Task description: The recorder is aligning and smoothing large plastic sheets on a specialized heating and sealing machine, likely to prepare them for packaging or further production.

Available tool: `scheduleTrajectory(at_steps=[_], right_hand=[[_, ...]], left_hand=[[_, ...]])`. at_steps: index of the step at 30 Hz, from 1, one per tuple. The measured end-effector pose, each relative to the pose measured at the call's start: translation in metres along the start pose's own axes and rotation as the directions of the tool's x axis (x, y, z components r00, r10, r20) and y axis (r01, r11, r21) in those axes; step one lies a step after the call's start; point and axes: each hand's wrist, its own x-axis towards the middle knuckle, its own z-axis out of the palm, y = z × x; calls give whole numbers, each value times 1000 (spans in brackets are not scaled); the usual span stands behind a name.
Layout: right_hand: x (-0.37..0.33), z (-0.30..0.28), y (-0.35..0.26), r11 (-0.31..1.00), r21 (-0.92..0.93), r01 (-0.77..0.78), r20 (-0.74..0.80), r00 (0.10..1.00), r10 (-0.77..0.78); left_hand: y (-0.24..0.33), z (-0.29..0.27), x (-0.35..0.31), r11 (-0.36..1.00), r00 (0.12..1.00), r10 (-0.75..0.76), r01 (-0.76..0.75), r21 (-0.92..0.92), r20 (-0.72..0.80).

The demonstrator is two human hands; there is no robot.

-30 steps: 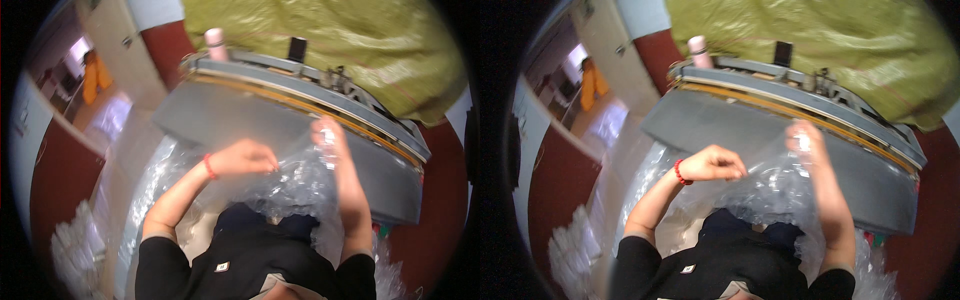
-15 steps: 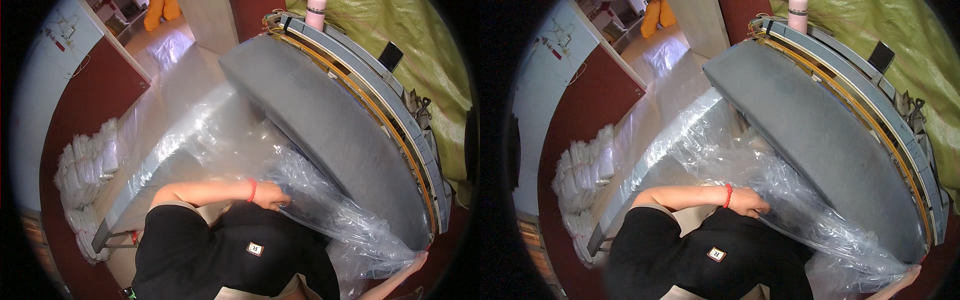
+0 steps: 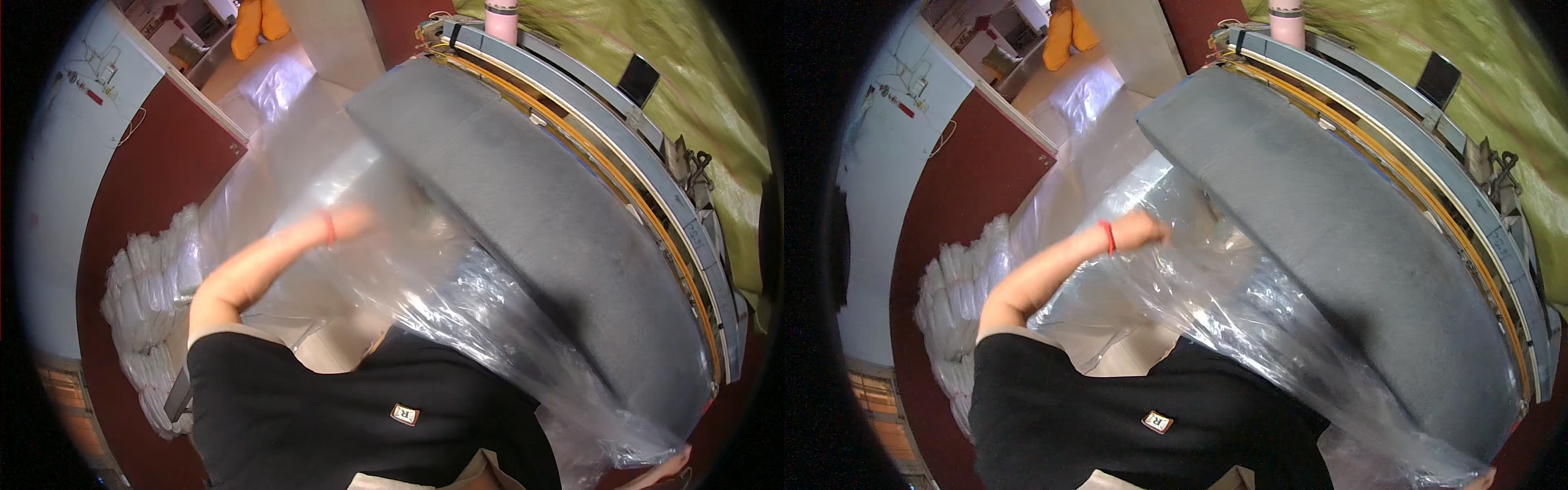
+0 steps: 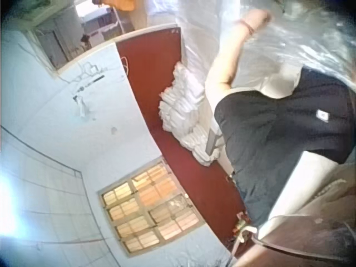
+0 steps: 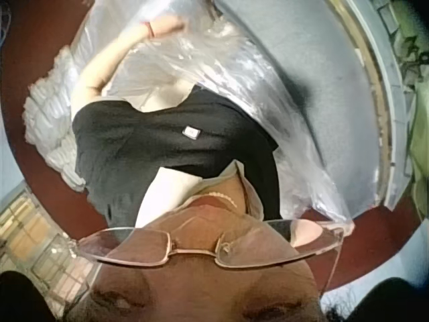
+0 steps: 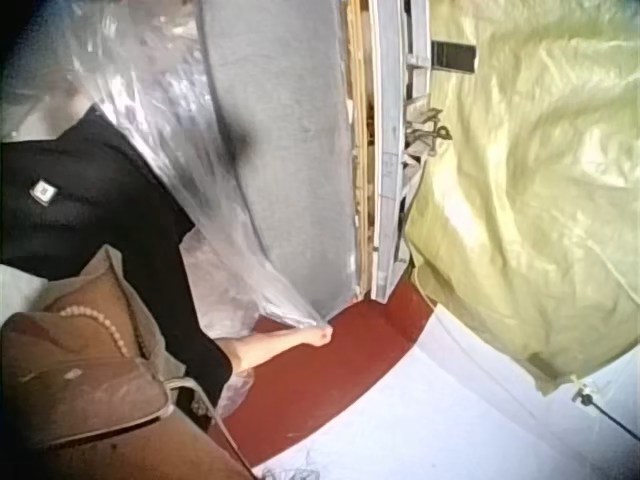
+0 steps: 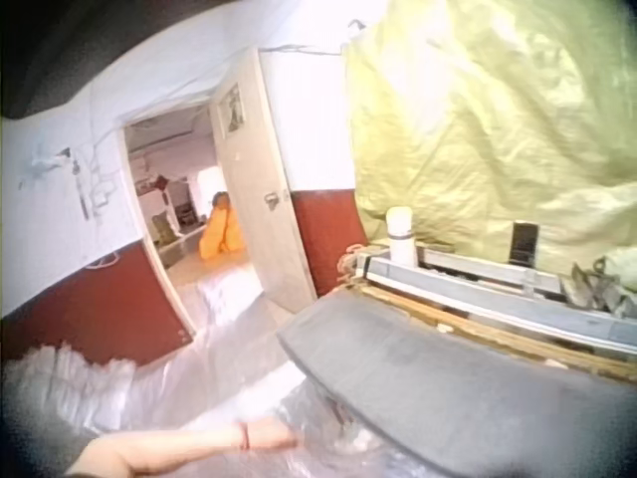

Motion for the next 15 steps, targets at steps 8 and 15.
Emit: scheduleTrajectory(at_steps=[8, 15], right_hand=[[19, 65, -37, 1000, 15, 15, 158, 987, -17], [56, 23, 65, 930, -366, 33, -95, 993, -73]], left_hand=[[6, -308, 113, 898, -136, 307, 370, 239, -942], [-105, -126, 201, 862, 613, -437, 494, -113, -658]])
